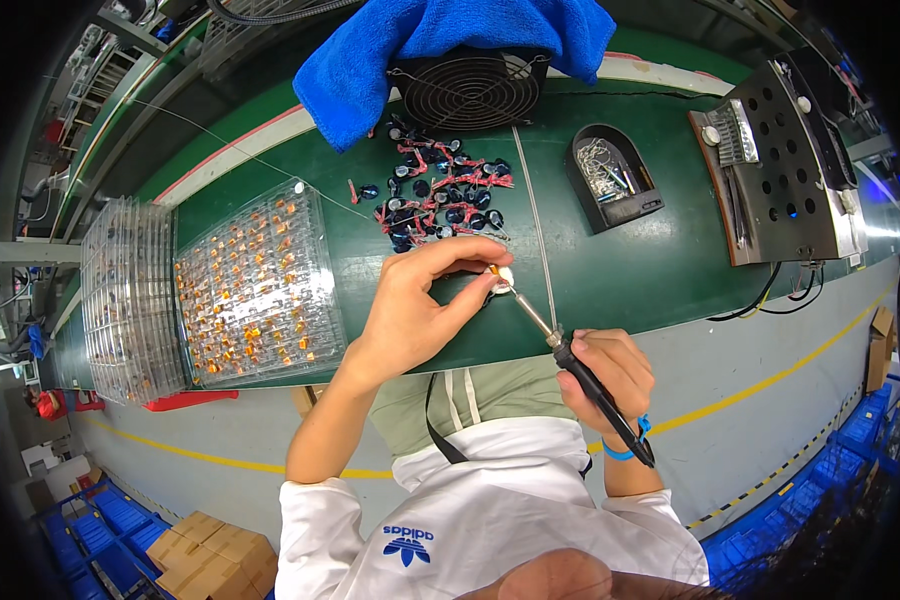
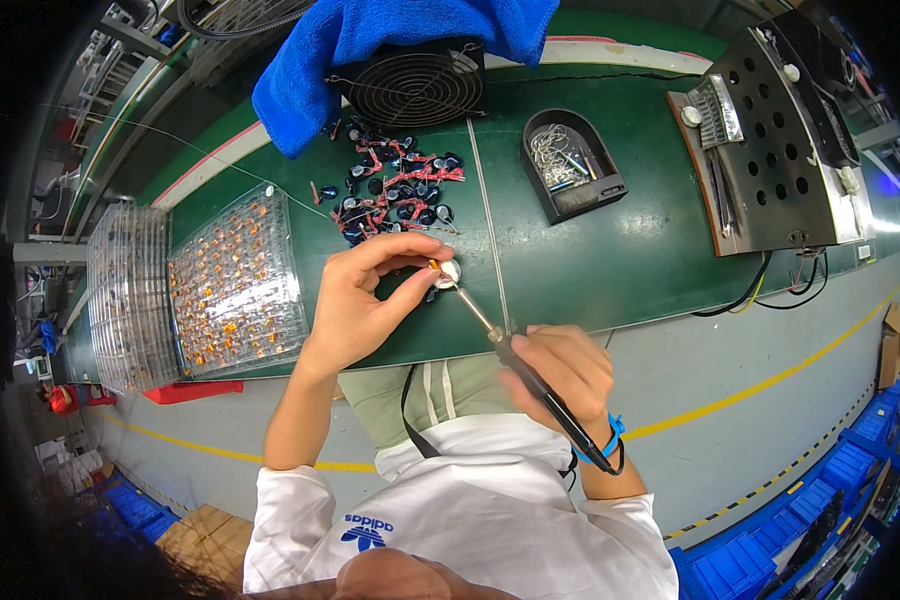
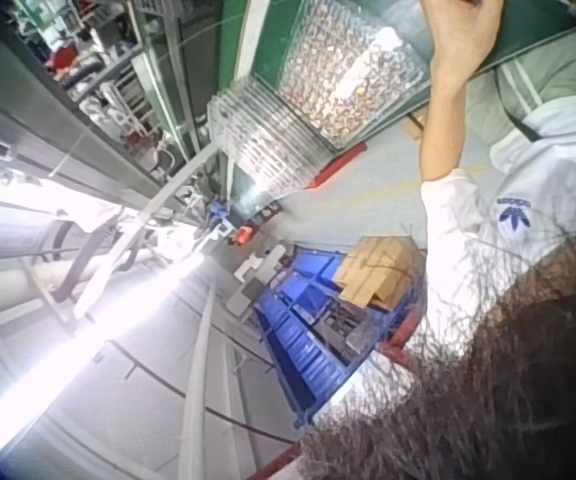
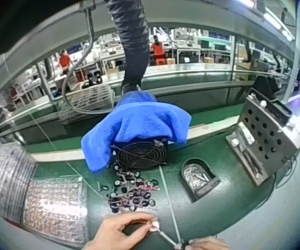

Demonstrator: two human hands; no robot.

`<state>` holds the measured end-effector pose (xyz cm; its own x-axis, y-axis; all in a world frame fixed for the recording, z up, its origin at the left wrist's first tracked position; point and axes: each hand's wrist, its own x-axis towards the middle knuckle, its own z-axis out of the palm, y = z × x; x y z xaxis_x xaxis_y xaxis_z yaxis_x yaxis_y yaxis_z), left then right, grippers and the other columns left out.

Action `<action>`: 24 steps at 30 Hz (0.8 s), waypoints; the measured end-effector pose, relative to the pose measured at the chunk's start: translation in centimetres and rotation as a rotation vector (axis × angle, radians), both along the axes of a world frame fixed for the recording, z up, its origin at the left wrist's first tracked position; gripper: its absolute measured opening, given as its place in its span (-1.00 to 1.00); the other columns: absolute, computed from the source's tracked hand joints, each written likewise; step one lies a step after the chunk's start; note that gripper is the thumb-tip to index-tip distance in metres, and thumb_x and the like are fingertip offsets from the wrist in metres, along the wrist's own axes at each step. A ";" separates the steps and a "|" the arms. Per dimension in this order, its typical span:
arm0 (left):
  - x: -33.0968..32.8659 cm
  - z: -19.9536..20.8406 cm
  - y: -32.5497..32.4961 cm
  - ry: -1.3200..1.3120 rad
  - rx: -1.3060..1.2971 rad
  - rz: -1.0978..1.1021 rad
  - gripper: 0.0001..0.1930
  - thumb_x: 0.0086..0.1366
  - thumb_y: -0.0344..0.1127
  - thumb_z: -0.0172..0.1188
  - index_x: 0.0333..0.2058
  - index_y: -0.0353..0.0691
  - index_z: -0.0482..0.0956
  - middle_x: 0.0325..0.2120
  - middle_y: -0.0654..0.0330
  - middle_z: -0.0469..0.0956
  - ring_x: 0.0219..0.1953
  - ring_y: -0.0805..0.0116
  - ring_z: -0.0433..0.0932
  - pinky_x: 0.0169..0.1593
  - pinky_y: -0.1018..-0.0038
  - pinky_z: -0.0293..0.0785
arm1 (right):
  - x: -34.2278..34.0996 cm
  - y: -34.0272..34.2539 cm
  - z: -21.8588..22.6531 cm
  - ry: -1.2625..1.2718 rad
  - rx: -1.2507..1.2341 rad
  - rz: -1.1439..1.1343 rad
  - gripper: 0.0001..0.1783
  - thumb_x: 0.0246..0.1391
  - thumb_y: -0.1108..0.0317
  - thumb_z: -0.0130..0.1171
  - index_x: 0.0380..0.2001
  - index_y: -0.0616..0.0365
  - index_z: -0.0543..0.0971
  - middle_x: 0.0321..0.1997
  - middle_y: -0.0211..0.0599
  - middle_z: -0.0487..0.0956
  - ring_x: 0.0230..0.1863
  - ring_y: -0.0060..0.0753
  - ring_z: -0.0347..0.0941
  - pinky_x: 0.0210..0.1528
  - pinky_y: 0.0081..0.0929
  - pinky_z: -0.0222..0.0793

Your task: Soldering wires and small components onto circular printed circuit boards at an assembly workstation.

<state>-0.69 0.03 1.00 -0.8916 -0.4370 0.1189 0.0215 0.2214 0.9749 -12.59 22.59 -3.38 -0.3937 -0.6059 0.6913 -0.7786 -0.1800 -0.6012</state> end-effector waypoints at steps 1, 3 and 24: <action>0.0 -0.1 0.0 0.000 0.006 -0.002 -0.74 0.34 -0.67 0.26 -0.01 -0.46 0.63 -0.08 0.02 0.70 -0.01 0.29 0.70 0.16 0.39 0.64 | 0.0 0.0 0.0 0.002 -0.001 0.000 -0.66 0.12 0.28 0.45 -0.21 0.36 0.64 -0.46 -0.11 0.64 -0.41 -0.05 0.63 -0.26 -0.23 0.66; 0.1 -0.1 0.0 -0.004 0.010 0.000 -0.74 0.33 -0.67 0.26 -0.01 -0.46 0.63 -0.08 0.01 0.70 -0.01 0.29 0.70 0.16 0.39 0.64 | 0.1 0.1 -0.1 0.000 -0.003 0.003 -0.65 0.14 0.27 0.45 -0.20 0.37 0.63 -0.46 -0.11 0.64 -0.40 -0.04 0.63 -0.26 -0.23 0.65; 2.7 2.5 0.4 0.340 -0.331 0.029 -0.79 0.15 -0.62 0.42 -0.21 -0.32 0.75 -0.22 0.10 0.75 -0.12 0.18 0.72 -0.02 0.33 0.65 | -4.8 -1.9 2.4 0.115 0.292 -0.415 -0.54 0.31 0.55 0.18 0.27 0.24 0.54 -0.13 -0.05 0.59 -0.14 -0.06 0.50 0.00 -0.24 0.42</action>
<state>2.02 0.39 3.48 -0.7661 -0.3505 0.5387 0.3164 0.5239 0.7908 -17.40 20.72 -1.00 -0.5736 -0.5890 0.5693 -0.8125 0.3210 -0.4866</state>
